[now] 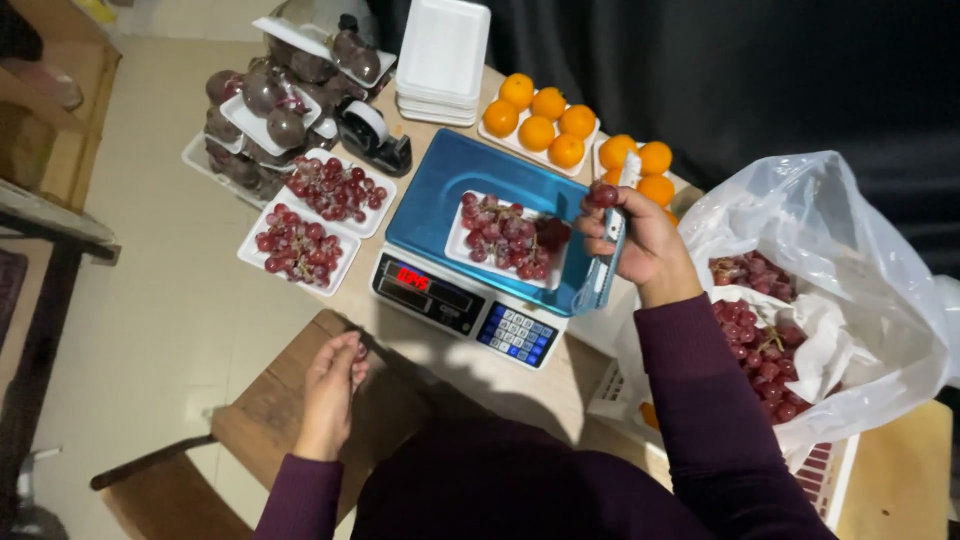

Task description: The person is picking bunches of grapes from a large bag, trimming them with scissors, and weighing them on a digital scale to prepare small portions.

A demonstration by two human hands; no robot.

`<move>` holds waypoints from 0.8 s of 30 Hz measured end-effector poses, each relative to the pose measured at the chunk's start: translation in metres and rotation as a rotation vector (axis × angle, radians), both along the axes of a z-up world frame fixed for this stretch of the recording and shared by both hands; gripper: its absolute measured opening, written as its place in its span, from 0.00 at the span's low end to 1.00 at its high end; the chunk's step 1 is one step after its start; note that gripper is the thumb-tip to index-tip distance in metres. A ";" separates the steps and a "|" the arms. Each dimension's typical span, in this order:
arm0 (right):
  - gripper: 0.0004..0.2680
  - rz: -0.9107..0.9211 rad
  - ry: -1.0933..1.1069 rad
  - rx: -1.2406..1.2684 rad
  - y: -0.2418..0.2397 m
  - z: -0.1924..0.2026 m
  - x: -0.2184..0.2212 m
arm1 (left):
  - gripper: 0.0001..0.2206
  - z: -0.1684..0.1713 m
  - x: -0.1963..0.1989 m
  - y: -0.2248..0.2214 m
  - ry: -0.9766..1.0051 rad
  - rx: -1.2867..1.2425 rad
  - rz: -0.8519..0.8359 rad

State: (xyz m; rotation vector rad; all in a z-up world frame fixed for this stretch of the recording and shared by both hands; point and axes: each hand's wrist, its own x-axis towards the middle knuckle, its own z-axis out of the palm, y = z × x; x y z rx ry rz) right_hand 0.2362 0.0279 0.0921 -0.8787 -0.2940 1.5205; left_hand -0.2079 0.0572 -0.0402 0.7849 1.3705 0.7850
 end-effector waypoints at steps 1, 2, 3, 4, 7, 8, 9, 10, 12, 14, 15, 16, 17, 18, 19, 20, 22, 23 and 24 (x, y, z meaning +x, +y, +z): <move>0.03 0.005 0.006 -0.006 0.001 -0.003 -0.007 | 0.11 0.000 0.001 0.002 0.006 -0.006 0.005; 0.03 -0.113 -0.209 -0.062 0.002 -0.007 -0.015 | 0.11 0.000 0.000 0.003 0.006 0.004 -0.007; 0.03 -0.229 -0.426 -0.118 0.003 -0.011 -0.022 | 0.11 -0.001 0.000 0.004 0.007 0.013 -0.019; 0.03 -0.221 -0.425 -0.127 0.014 -0.051 -0.008 | 0.11 -0.020 -0.003 0.007 0.009 0.003 -0.013; 0.02 -0.290 -1.349 -0.197 0.032 -0.134 0.016 | 0.11 -0.068 -0.004 0.009 0.053 0.063 -0.072; 0.03 -0.232 -1.581 -0.271 0.032 -0.137 0.011 | 0.13 -0.076 -0.001 0.009 0.051 0.068 -0.086; 0.05 -0.169 -1.814 -0.344 0.032 -0.140 0.005 | 0.17 -0.084 0.001 0.009 0.048 0.073 -0.100; 0.05 -0.150 -1.809 -0.336 0.032 -0.140 0.003 | 0.17 -0.084 0.005 0.006 0.056 0.064 -0.085; 0.08 0.020 -1.905 -0.352 0.030 -0.142 0.000 | 0.17 -0.087 0.013 -0.002 -0.012 0.124 -0.107; 0.08 0.038 -1.887 -0.329 0.028 -0.149 0.005 | 0.16 -0.093 0.015 -0.008 -0.023 0.152 -0.114; 0.09 0.039 -1.876 -0.311 0.028 -0.150 0.010 | 0.16 -0.095 0.019 -0.009 -0.044 0.190 -0.130; 0.09 0.044 -1.872 -0.315 0.018 -0.127 -0.007 | 0.16 -0.075 0.025 -0.016 -0.040 0.185 -0.131; 0.08 -0.016 -1.737 -0.222 0.009 -0.104 -0.023 | 0.17 -0.056 0.030 -0.023 -0.046 0.179 -0.180; 0.08 -0.074 -1.599 -0.135 0.000 -0.080 -0.039 | 0.19 -0.036 0.037 -0.030 -0.051 0.171 -0.230; 0.08 -0.071 -1.594 -0.140 -0.015 -0.051 -0.068 | 0.19 -0.025 0.052 -0.034 -0.046 0.166 -0.232; 0.06 0.003 -1.397 -0.100 -0.031 -0.021 -0.097 | 0.24 -0.015 0.066 -0.038 -0.102 0.150 -0.328; 0.06 0.066 -1.195 -0.067 -0.059 0.000 -0.130 | 0.29 0.010 0.091 -0.045 -0.156 0.129 -0.432; 0.08 0.138 -1.070 -0.060 -0.072 -0.009 -0.135 | 0.22 0.025 0.102 -0.048 -0.195 0.313 -0.514; 0.11 0.210 -0.948 -0.048 -0.084 -0.016 -0.138 | 0.17 0.040 0.114 -0.049 -0.236 0.501 -0.588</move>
